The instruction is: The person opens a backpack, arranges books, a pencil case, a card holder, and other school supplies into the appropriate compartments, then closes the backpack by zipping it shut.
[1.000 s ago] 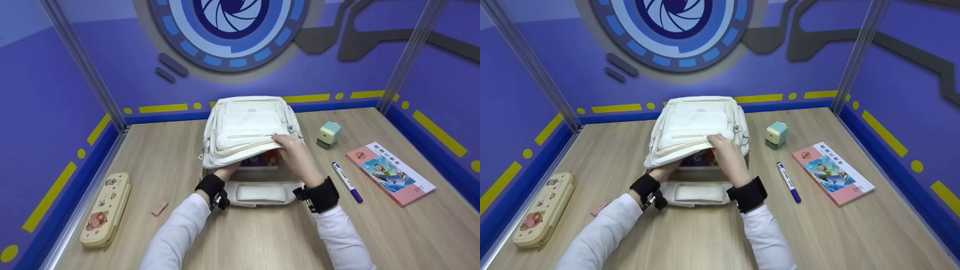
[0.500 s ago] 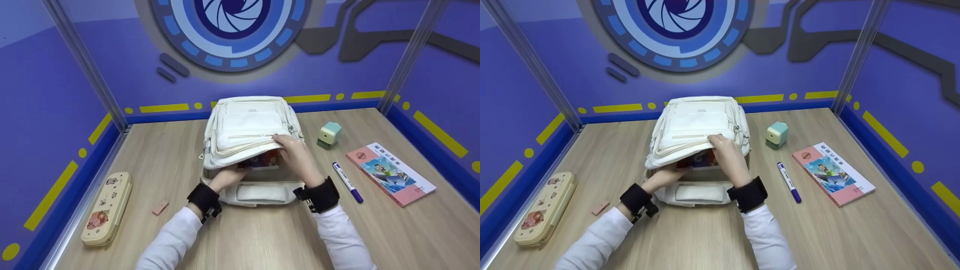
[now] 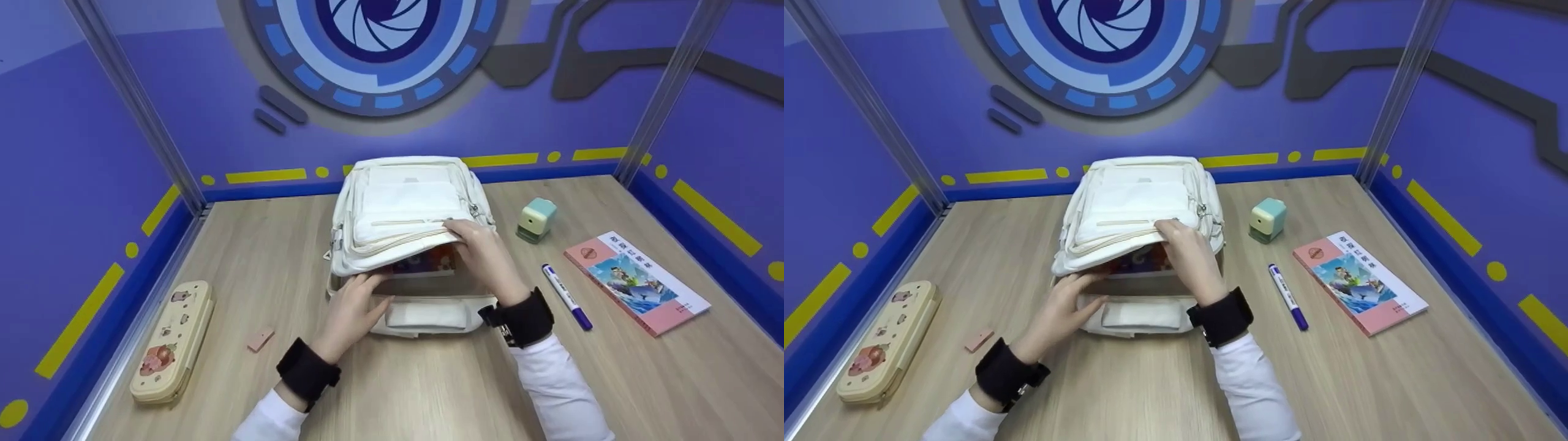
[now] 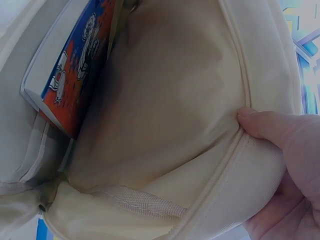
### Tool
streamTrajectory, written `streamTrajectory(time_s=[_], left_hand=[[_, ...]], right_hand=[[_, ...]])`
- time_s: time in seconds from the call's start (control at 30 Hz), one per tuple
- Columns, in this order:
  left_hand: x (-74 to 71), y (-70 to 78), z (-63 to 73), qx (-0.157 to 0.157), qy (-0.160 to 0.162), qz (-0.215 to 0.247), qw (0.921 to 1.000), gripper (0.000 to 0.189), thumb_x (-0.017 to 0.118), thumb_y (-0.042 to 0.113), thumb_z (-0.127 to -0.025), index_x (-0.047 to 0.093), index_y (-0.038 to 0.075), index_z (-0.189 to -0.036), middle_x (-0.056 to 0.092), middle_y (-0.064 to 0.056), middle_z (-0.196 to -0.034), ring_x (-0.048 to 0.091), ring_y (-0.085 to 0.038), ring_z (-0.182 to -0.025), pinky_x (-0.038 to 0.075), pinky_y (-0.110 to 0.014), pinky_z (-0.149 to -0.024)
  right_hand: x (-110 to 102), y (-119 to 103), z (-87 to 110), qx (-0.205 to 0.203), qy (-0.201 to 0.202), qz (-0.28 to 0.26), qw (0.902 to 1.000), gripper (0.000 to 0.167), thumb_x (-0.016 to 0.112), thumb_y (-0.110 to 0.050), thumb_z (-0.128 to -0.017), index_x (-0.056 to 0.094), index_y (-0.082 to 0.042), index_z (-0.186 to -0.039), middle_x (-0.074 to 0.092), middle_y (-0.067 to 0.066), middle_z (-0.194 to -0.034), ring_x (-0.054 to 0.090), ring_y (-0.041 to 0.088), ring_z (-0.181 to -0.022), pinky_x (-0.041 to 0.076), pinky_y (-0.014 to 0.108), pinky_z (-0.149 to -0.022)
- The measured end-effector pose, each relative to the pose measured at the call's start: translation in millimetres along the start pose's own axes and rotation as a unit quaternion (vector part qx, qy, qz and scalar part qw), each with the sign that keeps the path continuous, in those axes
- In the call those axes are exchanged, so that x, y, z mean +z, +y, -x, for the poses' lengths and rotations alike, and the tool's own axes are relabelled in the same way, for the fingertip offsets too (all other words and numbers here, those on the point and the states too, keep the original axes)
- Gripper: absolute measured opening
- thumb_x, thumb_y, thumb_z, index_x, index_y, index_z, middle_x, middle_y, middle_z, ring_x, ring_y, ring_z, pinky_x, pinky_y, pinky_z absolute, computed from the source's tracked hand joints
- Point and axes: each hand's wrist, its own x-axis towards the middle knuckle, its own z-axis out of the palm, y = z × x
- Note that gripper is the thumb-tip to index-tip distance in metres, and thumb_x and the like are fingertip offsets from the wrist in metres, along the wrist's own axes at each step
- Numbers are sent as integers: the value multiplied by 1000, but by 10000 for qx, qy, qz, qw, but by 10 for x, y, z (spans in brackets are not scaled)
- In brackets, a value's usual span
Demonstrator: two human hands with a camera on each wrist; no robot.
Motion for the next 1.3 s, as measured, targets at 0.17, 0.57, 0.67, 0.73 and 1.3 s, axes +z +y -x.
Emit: streamTrajectory(time_s=[0.17,0.57,0.67,0.73,1.3], left_hand=[[-138,-31,-46,524,877,510,9935,14,80,13,-88,75,11,-101,77,-3,-97,72,-20,-90,59,-34,-81],[-250,-205,-279,-146,786,700,9943,53,87,7,-80,63,10,-127,61,-12,-124,59,-29,-114,56,-43,-95],[-239,-245,-343,-110,614,692,9956,59,86,9,-81,62,8,-135,61,-16,-133,58,-35,-125,52,-50,-105],[-243,-262,-384,30,494,577,9971,59,85,13,-83,62,8,-137,62,-16,-136,59,-37,-128,50,-53,-108],[-289,-278,-572,230,260,-378,9987,30,71,16,-95,71,12,-125,77,-11,-119,76,-34,-102,62,-49,-83]], right_hand=[[-6,10,-5,2,29,-26,10000,32,67,12,-86,71,4,-117,74,24,-117,71,41,-111,58,49,-98],[-3,1,5,187,-90,11,9998,35,67,12,-86,71,2,-119,74,22,-120,70,40,-114,57,48,-101],[-12,-5,10,226,-118,25,9997,36,68,12,-86,71,1,-120,73,22,-121,70,39,-115,57,48,-101],[-15,-3,7,221,-109,39,9997,36,67,12,-87,71,0,-120,73,22,-121,70,39,-115,57,48,-101],[-39,-8,-12,337,-405,31,9986,31,68,8,-90,71,0,-120,73,21,-124,69,39,-119,56,49,-103]])
